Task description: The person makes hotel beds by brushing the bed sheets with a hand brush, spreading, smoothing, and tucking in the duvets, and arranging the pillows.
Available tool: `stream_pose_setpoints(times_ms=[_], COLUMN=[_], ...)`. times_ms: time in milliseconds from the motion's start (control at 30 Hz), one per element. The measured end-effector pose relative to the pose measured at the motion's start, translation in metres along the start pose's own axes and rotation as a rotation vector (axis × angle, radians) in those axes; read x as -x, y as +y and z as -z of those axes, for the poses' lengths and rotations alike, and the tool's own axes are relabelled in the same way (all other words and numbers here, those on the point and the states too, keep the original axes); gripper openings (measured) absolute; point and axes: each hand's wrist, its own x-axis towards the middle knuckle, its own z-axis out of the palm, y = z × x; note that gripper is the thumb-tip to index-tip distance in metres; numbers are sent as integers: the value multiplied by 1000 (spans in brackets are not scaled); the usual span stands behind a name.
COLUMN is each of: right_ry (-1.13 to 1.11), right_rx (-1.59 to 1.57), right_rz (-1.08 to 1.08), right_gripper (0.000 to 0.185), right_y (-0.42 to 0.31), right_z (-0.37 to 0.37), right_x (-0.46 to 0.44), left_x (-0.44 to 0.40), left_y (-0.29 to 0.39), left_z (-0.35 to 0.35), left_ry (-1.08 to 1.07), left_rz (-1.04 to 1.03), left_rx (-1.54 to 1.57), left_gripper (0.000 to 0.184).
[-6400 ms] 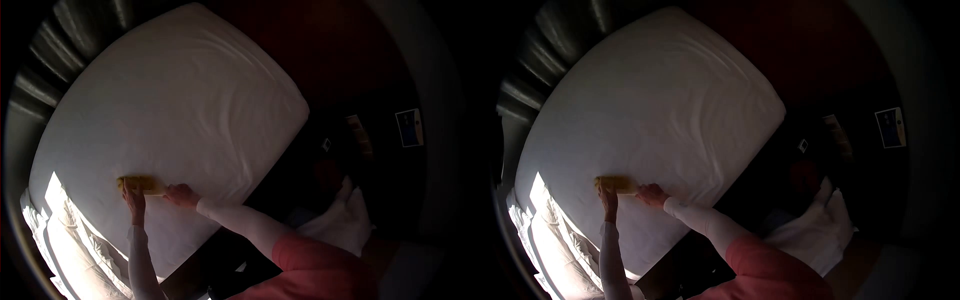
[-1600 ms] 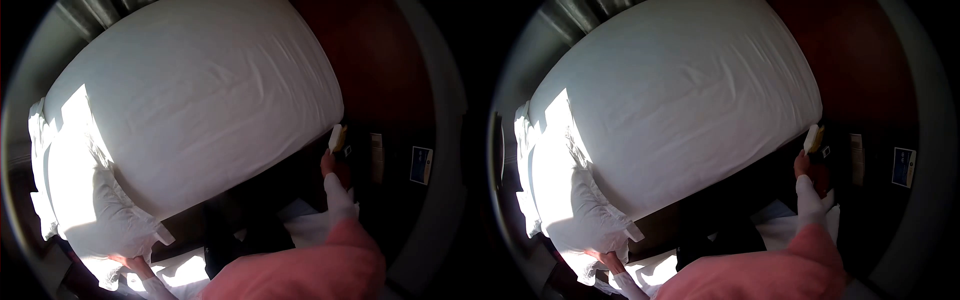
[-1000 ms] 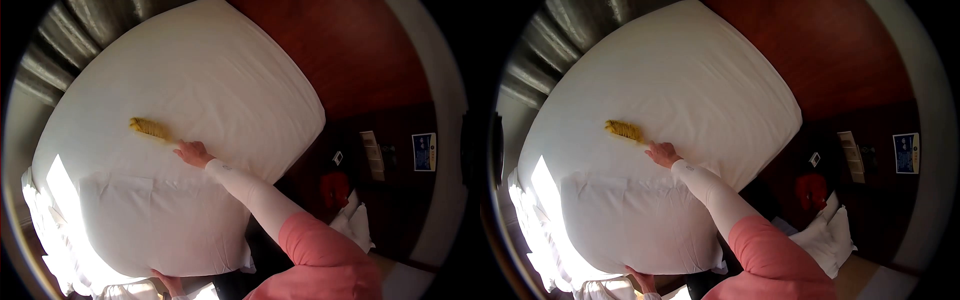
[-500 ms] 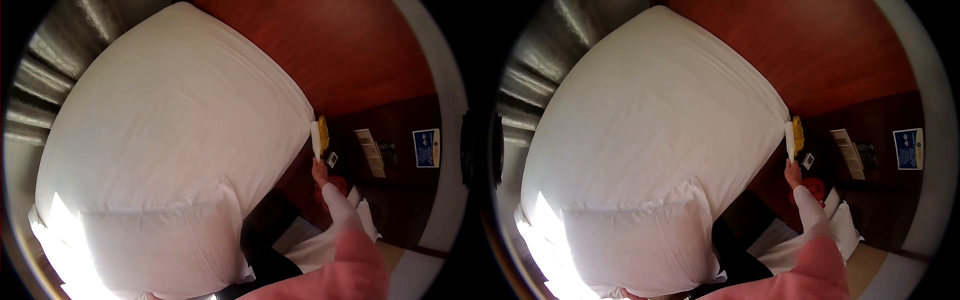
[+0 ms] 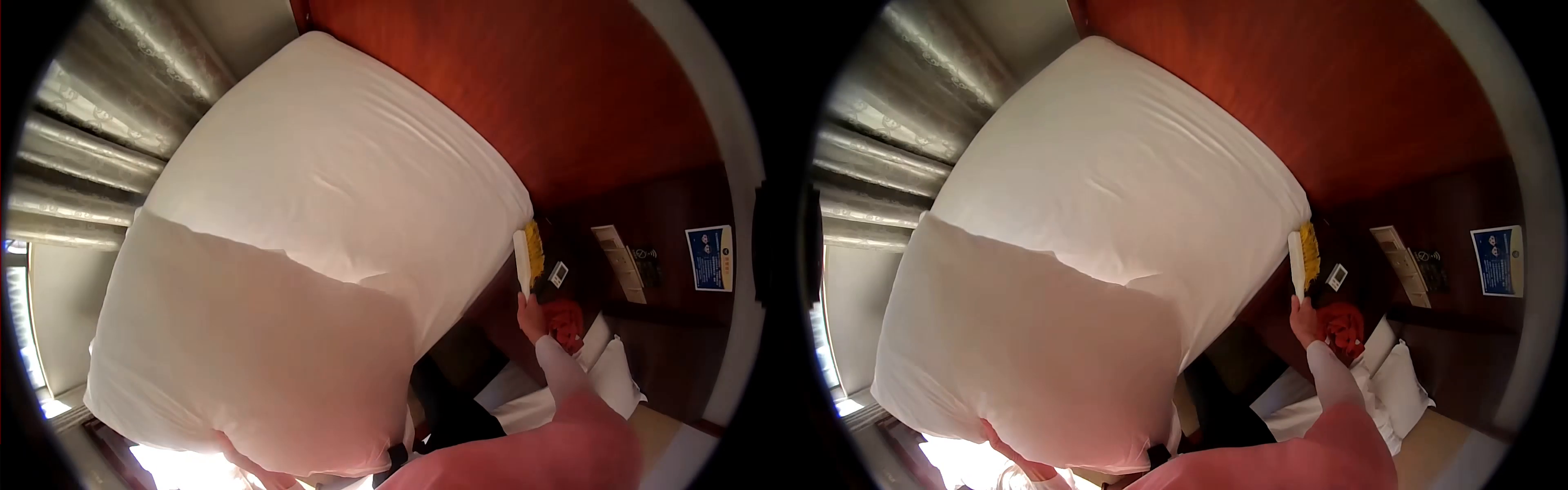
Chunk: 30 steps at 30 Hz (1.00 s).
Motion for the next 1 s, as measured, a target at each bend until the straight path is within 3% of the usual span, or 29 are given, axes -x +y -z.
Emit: stream_pose_setpoints(times_ms=[133, 267, 400, 467, 533, 600, 667, 767, 833, 867, 900, 933, 967, 1000], right_ry=[7, 36, 10, 32, 22, 29, 41, -6, -72, -128, -119, -49, -86, -119], right_rx=[73, 92, 113, 118, 129, 111, 43, 50, 28, 22, 22, 38, -72, -180], right_rz=[-13, 13, -45, -16, 33, 37, 44, 42, -27, -90, -71, 32, -20, -79], right_gripper=[47, 47, 45, 45, 44, 43, 43, 43, 46, 47, 51, 50, 49, 48], right_y=[-31, -24, -30, -30, -28, -24, -21, -27, -42, -53, -22, 21, 1, -15], right_z=[22, 21, 26, 24, 24, 19, 15, 17, 21, 25, 7, -16, -9, -3], right_x=[15, 9, 9, 9, 10, 8, 7, 10, 15, 19, 5, -16, -8, -2], left_x=[-25, -84, -169, -224, -266, -257, -221, -141, -97, -86, -65, -51, -44, -32], left_y=[11, -8, -52, -100, -162, -215, -268, -310, -336, -351, -343, -347, -365, -333], left_z=[-96, -187, -277, -301, -273, -234, -201, -192, -202, -206, -222, -234, -245, -257], left_ry=[-266, -607, -788, -684, -451, -236, -181, -405, -648, -657, -602, -512, -441, -533], left_rz=[183, 187, 229, 79, 262, 440, 520, 715, 828, 946, 702, 667, 659, 637], left_rx=[275, 375, 257, -24, -240, -522, -496, -324, 92, 54, -250, -159, -44, 1], left_gripper=[55, 53, 51, 57, 73, 86, 87, 72, 65, 61, 53, 48, 45, 43])
